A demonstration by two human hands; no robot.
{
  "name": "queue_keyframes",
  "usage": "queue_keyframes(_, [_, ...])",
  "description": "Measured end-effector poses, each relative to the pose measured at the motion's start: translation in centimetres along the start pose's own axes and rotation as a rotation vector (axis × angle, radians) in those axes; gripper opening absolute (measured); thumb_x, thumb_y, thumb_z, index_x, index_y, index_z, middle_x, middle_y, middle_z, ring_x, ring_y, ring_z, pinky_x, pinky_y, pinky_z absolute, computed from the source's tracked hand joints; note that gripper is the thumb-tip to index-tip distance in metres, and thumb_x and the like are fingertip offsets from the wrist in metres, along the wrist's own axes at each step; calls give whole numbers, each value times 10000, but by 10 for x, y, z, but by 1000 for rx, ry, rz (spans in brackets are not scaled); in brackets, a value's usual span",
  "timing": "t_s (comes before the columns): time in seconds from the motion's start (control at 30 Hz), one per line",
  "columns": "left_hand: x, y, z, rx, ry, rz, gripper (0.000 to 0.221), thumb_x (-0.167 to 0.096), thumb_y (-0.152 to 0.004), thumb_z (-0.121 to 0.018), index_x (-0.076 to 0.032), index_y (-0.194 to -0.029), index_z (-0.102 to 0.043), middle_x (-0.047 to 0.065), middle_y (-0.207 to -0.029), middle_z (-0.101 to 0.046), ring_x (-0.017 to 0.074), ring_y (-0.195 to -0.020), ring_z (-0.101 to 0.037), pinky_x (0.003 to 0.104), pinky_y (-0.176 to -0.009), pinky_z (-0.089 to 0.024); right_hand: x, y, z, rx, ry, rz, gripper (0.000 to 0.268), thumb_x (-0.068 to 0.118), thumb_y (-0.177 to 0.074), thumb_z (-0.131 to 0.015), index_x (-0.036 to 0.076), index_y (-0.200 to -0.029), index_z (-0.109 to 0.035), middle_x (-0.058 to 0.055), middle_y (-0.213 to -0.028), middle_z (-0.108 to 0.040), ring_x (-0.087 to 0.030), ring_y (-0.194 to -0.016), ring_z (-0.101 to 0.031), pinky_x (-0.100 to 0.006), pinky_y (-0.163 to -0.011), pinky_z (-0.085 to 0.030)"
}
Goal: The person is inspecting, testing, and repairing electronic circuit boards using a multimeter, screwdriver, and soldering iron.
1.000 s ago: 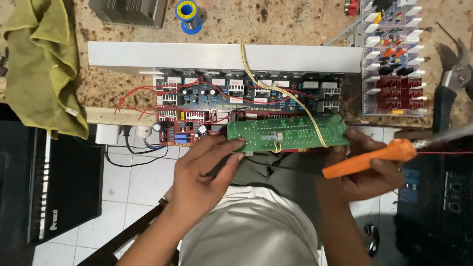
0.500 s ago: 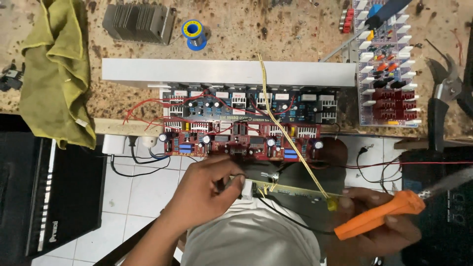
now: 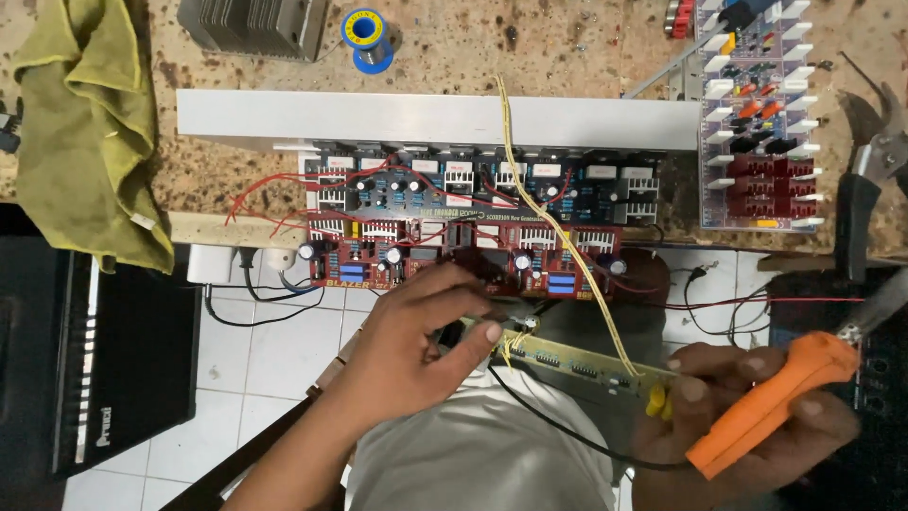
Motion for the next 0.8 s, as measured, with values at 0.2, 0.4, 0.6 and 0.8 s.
queue_keyframes(0.2, [9, 3, -5, 178, 106, 201, 233, -223, -897, -751, -142, -1116, -739, -9, -1106, -797, 122, -1030, -759, 274, -893, -567, 6, -20, -11, 129, 41, -145, 287, 320, -926, -652, 104, -1074, -770, -17, -943, -728, -299, -836, -672, -472, -499, -560])
queue_keyframes(0.4, [9, 12, -1, -10, 221, 372, 187, -165, -909, -732, -104, -1076, -793, -2, -1014, -812, 68, -931, -740, 210, -820, -575, -22, -3, -48, 335, 737, 668, 521, -109, -1083, -604, 318, -1355, -484, -109, -1558, -471, -151, -1242, -571, -350, -915, -598])
queue_keyframes(0.6, [-3, 17, 11, -94, 179, 367, 155, -175, -919, -720, -109, -1037, -794, -10, -977, -813, 61, -910, -738, 208, -807, -574, -24, -11, -43, 549, 873, 777, 492, -68, -1134, -506, 320, -1425, -424, -105, -1489, -393, -350, -972, -482, -602, -1002, -591])
queue_keyframes(0.8, [-9, 24, 18, -105, 246, 337, 302, -309, -995, -596, -76, -1103, -754, -8, -929, -779, 44, -821, -642, 213, -703, -495, -32, 10, -71, 435, 983, 897, 330, 83, -1151, -571, 242, -1385, -401, -54, -1604, -313, -209, -1234, -441, -460, -933, -651])
Point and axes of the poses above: each hand's wrist, its own y-axis away from the middle knuckle, its own z-axis out of the back of the hand, x = y × z, the point moved 4 cm from there along -y, towards the middle knuckle
